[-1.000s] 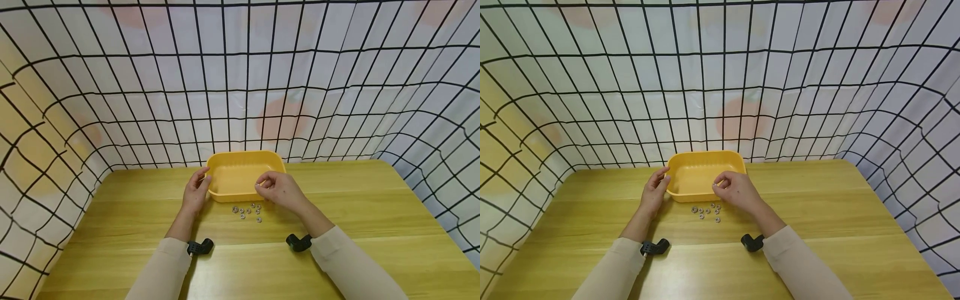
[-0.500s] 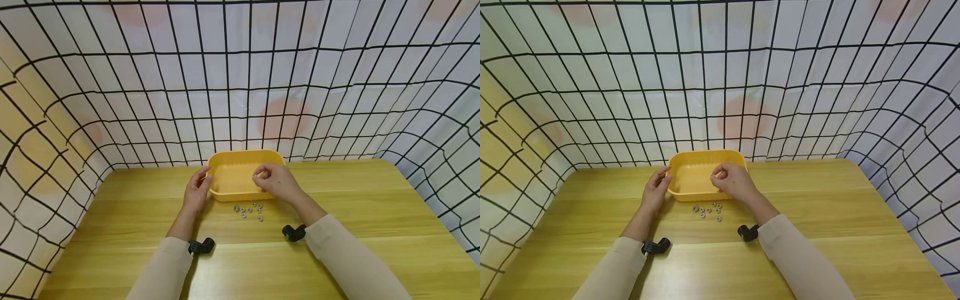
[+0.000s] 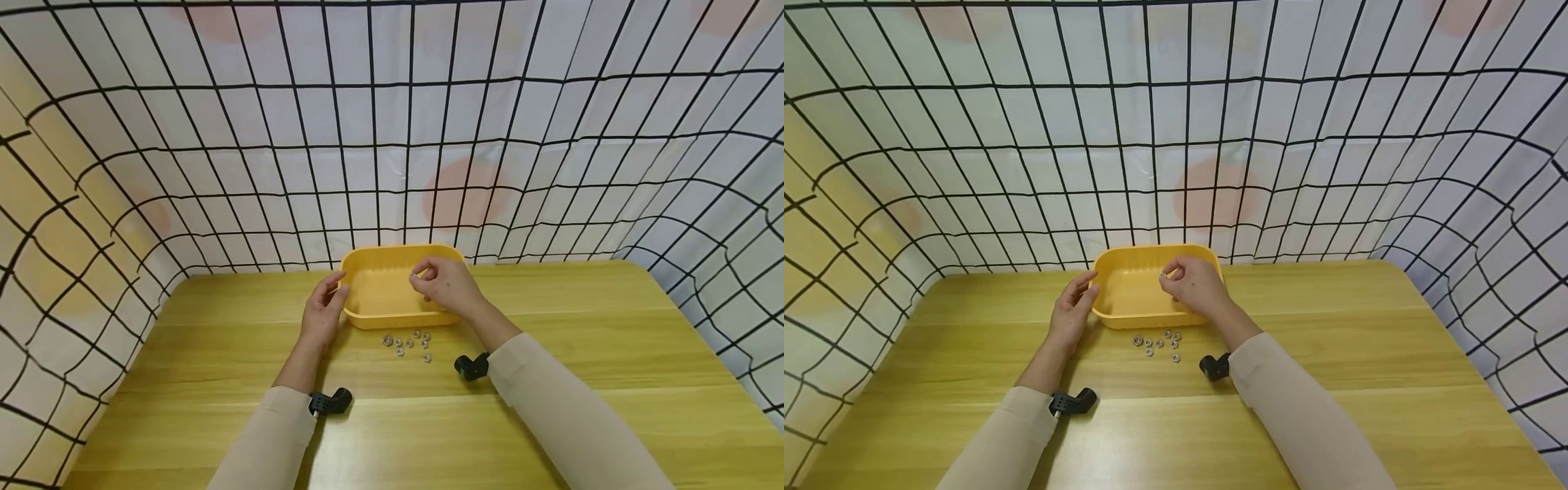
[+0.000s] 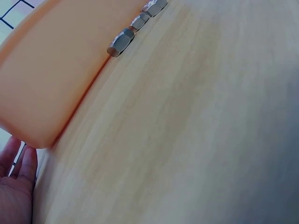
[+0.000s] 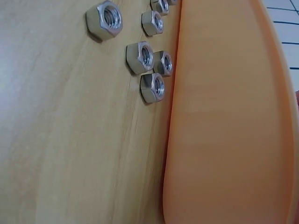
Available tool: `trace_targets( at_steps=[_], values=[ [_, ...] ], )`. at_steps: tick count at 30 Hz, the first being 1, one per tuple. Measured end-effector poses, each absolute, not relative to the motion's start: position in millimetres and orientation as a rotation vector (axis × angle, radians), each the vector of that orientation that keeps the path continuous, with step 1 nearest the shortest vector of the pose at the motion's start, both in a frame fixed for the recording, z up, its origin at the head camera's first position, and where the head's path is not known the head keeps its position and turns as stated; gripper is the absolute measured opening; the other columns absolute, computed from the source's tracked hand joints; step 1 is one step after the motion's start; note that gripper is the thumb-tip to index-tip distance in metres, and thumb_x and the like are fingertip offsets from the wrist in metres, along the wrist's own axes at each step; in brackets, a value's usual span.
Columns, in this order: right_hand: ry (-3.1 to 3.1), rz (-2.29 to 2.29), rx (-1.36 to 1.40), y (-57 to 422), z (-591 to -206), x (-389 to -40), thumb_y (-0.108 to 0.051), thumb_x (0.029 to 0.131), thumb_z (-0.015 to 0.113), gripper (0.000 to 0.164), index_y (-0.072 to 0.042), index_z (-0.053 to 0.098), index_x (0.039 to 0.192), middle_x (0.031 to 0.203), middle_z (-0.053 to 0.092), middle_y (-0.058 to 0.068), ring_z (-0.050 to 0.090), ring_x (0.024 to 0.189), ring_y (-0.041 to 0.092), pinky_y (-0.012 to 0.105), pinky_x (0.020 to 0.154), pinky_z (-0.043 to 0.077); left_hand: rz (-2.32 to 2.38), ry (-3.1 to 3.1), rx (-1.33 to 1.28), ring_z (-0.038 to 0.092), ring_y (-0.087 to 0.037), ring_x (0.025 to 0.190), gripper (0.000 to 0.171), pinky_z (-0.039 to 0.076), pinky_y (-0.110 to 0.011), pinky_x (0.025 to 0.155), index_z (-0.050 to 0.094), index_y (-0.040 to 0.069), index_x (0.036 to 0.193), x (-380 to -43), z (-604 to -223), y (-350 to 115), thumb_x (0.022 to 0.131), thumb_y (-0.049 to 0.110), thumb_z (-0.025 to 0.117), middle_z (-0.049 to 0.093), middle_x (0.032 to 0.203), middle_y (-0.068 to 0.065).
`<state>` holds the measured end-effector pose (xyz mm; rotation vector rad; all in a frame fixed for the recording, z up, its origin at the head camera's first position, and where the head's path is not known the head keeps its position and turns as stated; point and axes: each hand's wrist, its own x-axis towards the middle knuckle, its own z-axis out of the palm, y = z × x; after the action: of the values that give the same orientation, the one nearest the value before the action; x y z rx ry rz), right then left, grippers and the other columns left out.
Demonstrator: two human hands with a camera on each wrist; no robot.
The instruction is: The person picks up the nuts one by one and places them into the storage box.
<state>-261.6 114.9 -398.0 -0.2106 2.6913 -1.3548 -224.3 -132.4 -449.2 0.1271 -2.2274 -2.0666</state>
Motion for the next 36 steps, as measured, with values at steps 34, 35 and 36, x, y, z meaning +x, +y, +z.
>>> trace_targets(
  at_steps=[34,35,36],
  values=[
    [2.719,-1.332,-0.175,105,-412,-281,-0.028,0.095,0.073,0.017,-0.016,0.068,0.106,0.083,0.067,0.004,0.067,0.071,0.03,0.024,0.051,0.045,-2.064,-2.207,0.119,0.045,-0.033,0.142,0.04,0.038,-0.05,0.119,0.058,0.015,0.143,-233,-469,-137,0.105,0.026,0.06,0.05,0.152,-0.015],
    [2.721,-1.33,-0.175,105,-412,-281,-0.028,0.095,0.073,0.017,-0.016,0.068,0.106,0.083,0.067,0.004,0.067,0.07,0.03,0.024,0.051,0.045,-2.068,-2.204,0.12,0.045,-0.033,0.142,0.04,0.038,-0.05,0.119,0.058,0.015,0.143,-232,-469,-137,0.104,0.026,0.06,0.05,0.152,-0.015],
    [2.722,-1.327,-0.174,105,-412,-281,-0.028,0.095,0.072,0.017,-0.016,0.068,0.106,0.083,0.067,0.004,0.067,0.07,0.029,0.024,0.051,0.045,-2.069,-2.202,0.122,0.045,-0.032,0.142,0.041,0.038,-0.05,0.119,0.058,0.015,0.144,-232,-468,-137,0.104,0.026,0.06,0.049,0.152,-0.015]
  ],
)
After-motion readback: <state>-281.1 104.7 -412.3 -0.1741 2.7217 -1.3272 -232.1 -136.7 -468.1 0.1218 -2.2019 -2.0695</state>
